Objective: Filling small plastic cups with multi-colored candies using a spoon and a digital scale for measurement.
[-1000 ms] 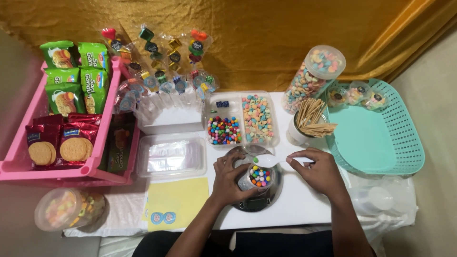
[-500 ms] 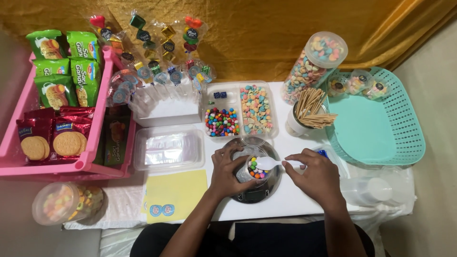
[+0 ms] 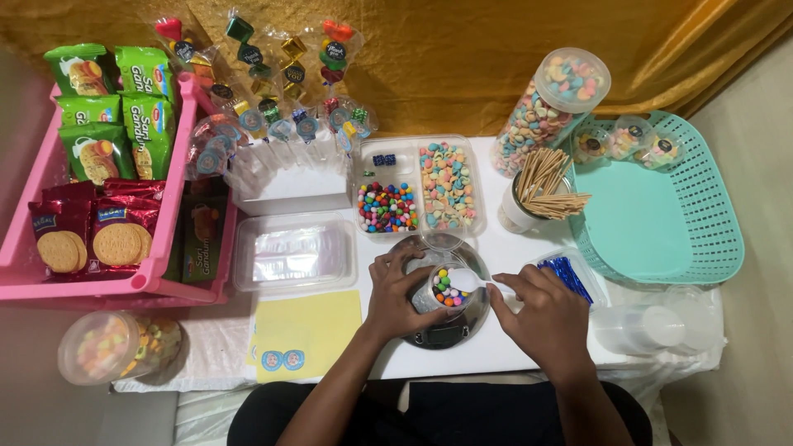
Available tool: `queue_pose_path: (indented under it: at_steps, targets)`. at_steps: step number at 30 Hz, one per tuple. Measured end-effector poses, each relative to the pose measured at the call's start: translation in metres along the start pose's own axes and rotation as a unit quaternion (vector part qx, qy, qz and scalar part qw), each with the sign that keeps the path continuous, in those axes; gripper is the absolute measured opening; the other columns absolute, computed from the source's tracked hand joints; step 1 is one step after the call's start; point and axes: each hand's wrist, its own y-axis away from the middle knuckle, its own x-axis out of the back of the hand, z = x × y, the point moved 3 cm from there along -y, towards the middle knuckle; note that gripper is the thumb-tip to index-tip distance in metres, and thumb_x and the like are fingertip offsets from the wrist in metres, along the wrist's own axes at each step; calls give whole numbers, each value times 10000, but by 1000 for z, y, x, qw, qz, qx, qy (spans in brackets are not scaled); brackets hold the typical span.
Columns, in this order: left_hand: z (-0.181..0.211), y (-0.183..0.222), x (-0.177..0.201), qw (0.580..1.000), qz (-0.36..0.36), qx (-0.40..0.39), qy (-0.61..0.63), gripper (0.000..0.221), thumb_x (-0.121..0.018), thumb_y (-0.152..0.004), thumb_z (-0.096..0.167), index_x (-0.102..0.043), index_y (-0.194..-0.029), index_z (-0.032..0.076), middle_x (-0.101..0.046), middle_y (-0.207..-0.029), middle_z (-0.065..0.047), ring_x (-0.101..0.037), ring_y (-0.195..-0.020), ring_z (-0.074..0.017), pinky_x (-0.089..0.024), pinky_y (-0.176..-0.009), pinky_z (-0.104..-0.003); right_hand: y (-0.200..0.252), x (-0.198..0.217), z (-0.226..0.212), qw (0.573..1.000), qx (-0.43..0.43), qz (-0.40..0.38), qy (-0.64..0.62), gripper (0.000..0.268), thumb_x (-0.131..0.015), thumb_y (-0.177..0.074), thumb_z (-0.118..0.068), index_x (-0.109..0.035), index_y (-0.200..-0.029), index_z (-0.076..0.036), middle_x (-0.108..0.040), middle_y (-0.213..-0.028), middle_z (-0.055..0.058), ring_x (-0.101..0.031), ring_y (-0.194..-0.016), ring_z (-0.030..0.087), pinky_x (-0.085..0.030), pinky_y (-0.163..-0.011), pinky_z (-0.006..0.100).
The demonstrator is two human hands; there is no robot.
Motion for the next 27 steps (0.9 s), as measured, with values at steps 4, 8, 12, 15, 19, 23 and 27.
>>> queue_pose_path:
  at_steps: [4,8,12,15,19,23,27]
  targets:
    - [1,-1,0,1000,-1,8,4,722,-856,-630,643,-731,-1215,241,-571,-1366,-72,-475,-1299,-346,-308,-982,-487,1,5,-3,1000,5,6,6,124,-770,-873,-360,-813,-931,-259,-662,-769,-92,-626,-758,147,-412,-436,354]
    - [-2,1,0,1000,-6,16,6,735,-863,-619,637,-728,-1223,241,-548,-1406,-95,-470,-1307,-351,-300,-995,-498,1,4,-5,1000,16,13,0,136,-773,-878,-346,-817,-935,-231,-678,-795,-84,-628,-747,150,-422,-446,344]
    - [1,0,0,1000,3,10,3,716,-861,-621,648,-732,-1195,240,-563,-1358,-70,-463,-1260,-348,-314,-979,-491,2,6,-7,1000,21,12,1,123,-774,-883,-342,-814,-940,-241,-676,-784,-85,-620,-745,150,-405,-443,340]
    - [-1,-1,0,1000,-1,2,12,732,-866,-633,630,-715,-1228,231,-577,-1370,-93,-505,-1312,-335,-303,-979,-500,2,8,-4,999,20,31,19,113,-789,-876,-344,-817,-944,-257,-689,-814,-92,-624,-745,136,-410,-447,322]
    - [2,-1,1,1000,12,-9,6,713,-878,-628,624,-718,-1194,221,-585,-1340,-81,-510,-1295,-338,-312,-981,-491,3,5,-1,999,19,32,24,113,-788,-885,-355,-813,-939,-259,-679,-808,-97,-626,-755,132,-402,-460,318]
    - [-1,0,-1,1000,-1,1,7,732,-863,-636,636,-716,-1231,238,-575,-1372,-73,-473,-1350,-349,-310,-988,-500,2,4,1,999,12,25,25,122,-784,-888,-368,-810,-947,-264,-666,-805,-99,-620,-755,139,-401,-457,328]
    - [1,-1,1,1000,0,8,3,715,-862,-630,643,-723,-1212,252,-574,-1357,-66,-473,-1287,-343,-319,-960,-483,2,4,1,999,7,25,25,121,-785,-887,-380,-811,-940,-274,-665,-812,-102,-619,-764,138,-400,-449,335]
